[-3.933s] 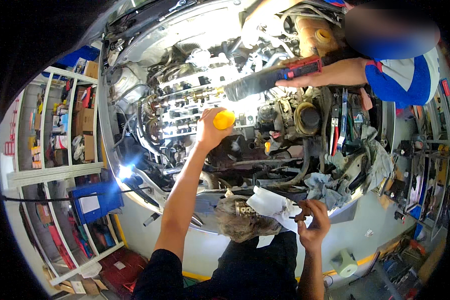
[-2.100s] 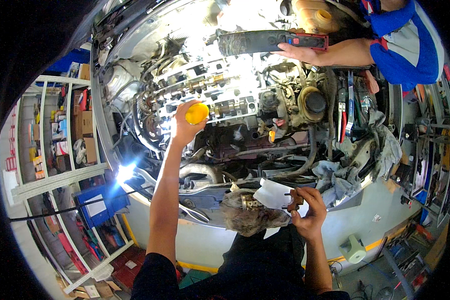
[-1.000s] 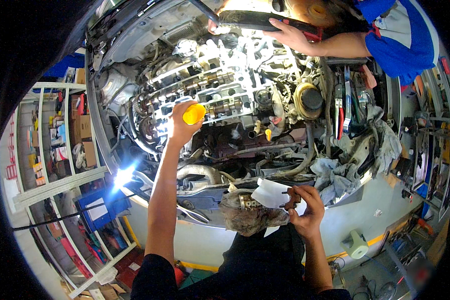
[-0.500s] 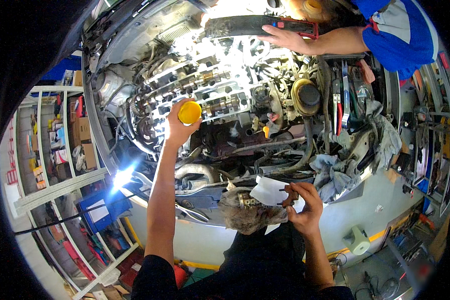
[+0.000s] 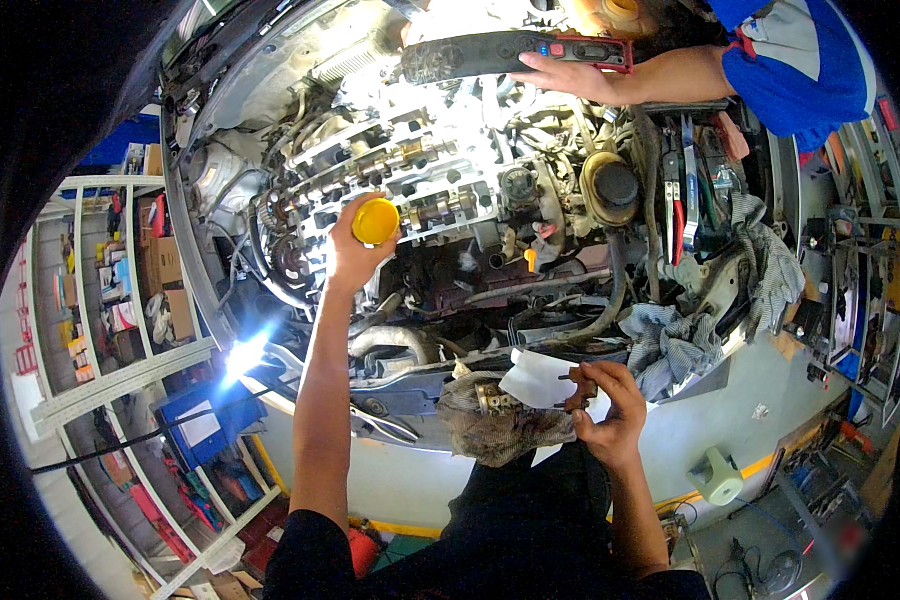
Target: The person cleans small metal engine components using a spray can and a white paper towel. They wipe the parts on a tray and then move to the car engine bay to wipe the components again while a coworker works on the engine.
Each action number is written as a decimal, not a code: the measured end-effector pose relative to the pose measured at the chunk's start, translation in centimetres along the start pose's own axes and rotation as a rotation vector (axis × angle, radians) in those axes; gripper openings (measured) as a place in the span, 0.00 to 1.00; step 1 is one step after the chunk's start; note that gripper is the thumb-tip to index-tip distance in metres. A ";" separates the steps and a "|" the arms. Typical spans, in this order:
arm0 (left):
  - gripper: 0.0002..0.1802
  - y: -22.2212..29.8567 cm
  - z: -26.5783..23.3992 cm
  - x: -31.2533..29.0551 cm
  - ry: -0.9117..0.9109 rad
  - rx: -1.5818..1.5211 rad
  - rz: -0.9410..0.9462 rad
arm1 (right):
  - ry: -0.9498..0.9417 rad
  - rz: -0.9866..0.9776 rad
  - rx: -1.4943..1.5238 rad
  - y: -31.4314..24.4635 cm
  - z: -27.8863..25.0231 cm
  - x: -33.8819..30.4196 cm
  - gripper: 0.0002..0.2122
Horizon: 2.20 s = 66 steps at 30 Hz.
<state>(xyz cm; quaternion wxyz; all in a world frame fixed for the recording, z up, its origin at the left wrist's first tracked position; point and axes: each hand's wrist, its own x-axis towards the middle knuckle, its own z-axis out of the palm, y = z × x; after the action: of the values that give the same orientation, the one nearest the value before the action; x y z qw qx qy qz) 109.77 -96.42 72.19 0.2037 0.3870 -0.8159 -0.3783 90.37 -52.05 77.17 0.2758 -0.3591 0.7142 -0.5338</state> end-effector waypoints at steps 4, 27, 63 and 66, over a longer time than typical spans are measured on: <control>0.33 0.9 -1.1 -0.1 0.008 0.047 -0.022 | 0.009 -0.015 -0.014 0.0 0.0 0.1 0.26; 0.33 -1.8 -6.4 -1.4 0.018 0.257 0.038 | -0.005 0.170 0.077 -0.7 2.2 0.1 0.29; 0.33 -1.5 -6.7 -1.3 -0.018 0.221 -0.039 | 0.002 0.126 0.036 -0.6 1.9 0.2 0.29; 0.33 -1.6 -6.7 -1.4 -0.011 0.172 -0.024 | -0.008 0.170 0.056 -0.6 2.1 0.0 0.29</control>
<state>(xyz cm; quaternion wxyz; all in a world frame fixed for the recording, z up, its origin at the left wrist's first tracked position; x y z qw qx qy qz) 115.61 -99.07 75.07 0.1607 0.4109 -0.8417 -0.3112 92.09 -53.32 77.15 0.3330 -0.2914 0.7258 -0.5267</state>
